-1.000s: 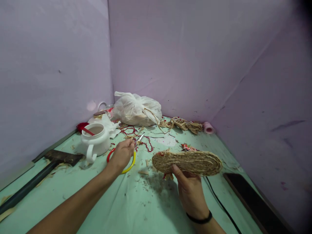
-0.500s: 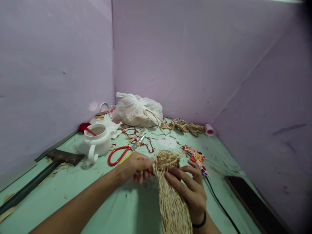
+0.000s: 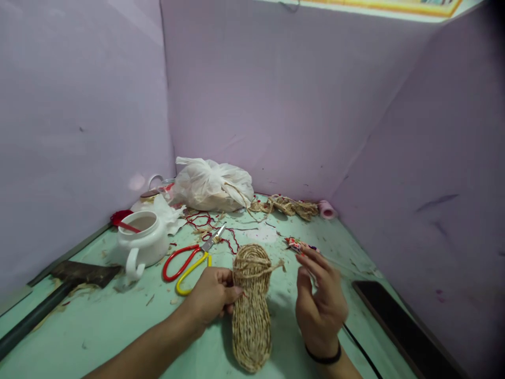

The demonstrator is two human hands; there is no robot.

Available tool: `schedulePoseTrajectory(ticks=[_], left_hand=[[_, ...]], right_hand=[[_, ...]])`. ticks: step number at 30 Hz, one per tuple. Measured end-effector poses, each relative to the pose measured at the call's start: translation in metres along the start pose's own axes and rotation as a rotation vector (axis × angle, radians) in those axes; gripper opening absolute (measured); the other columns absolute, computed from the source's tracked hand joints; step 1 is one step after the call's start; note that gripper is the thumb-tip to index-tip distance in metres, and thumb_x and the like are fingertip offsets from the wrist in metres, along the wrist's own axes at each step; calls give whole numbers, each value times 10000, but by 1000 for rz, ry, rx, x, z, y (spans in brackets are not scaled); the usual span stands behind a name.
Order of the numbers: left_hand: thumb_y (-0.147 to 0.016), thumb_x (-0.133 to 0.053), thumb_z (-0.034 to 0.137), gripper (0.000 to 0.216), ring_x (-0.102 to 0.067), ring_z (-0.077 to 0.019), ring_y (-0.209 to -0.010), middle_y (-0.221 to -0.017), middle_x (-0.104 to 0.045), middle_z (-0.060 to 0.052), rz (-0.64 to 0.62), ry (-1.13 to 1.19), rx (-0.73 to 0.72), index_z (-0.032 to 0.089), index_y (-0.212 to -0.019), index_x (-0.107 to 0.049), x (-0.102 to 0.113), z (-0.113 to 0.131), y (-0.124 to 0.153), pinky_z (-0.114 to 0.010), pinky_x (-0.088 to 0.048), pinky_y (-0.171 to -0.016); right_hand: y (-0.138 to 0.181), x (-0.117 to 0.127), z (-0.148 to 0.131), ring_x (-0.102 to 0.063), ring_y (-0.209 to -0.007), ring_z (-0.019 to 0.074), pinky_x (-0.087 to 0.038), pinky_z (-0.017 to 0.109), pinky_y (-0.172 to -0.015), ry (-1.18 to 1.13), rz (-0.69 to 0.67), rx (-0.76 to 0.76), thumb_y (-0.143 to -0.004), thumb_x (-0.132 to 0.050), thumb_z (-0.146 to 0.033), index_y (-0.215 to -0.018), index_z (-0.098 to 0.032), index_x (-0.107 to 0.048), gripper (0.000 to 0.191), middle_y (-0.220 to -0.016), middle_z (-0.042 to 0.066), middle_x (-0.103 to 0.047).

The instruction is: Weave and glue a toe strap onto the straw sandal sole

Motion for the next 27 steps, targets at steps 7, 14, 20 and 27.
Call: schedulePoseTrajectory(ticks=[7,14,20,27], left_hand=[[-540,-591,234,121,-349,-44,-320,-363,-442,60,31,8,72,146,-546,-509,-2,-5,-1,-152,-213,-316],[-558,-619,264,157,-333,-32,-295,-349,-464,47,5,37,117,134,-572,-532,-3,-12,-5,-141,-222,-303],[-550,-666,279,205,-390,-43,-302,-361,-485,34,-22,62,180,111,-590,-555,-2,-21,-9,-137,-277,-301],[-590,-648,274,188,-448,-69,-304,-374,-530,7,-54,2,239,116,-576,-546,-4,-17,-10,-162,-358,-322]], right_hand=[[-15,-3,24,-566,-921,203,-438,385,-816,-53,-436,-106,-853,-453,-155,-1053,-236,-626,276,-971,72,-662],[-17,-3,25,-575,-854,222,-426,380,-780,-65,-671,-238,-779,-557,-192,-929,-220,-694,206,-906,69,-697],[-5,-11,29,-561,-551,132,-414,248,-550,-367,-815,-853,-600,-673,-176,-638,-144,-664,50,-602,19,-662],[5,-23,25,-462,-447,61,-363,210,-488,-597,-726,-1107,-499,-717,-201,-544,-134,-578,160,-484,-48,-571]])
Point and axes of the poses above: each hand's wrist, its own y-axis away from the middle knuckle, its own x-axis out of the back of the hand, z = x × y, the point moved 2 cm from there along -y, towards the middle knuckle
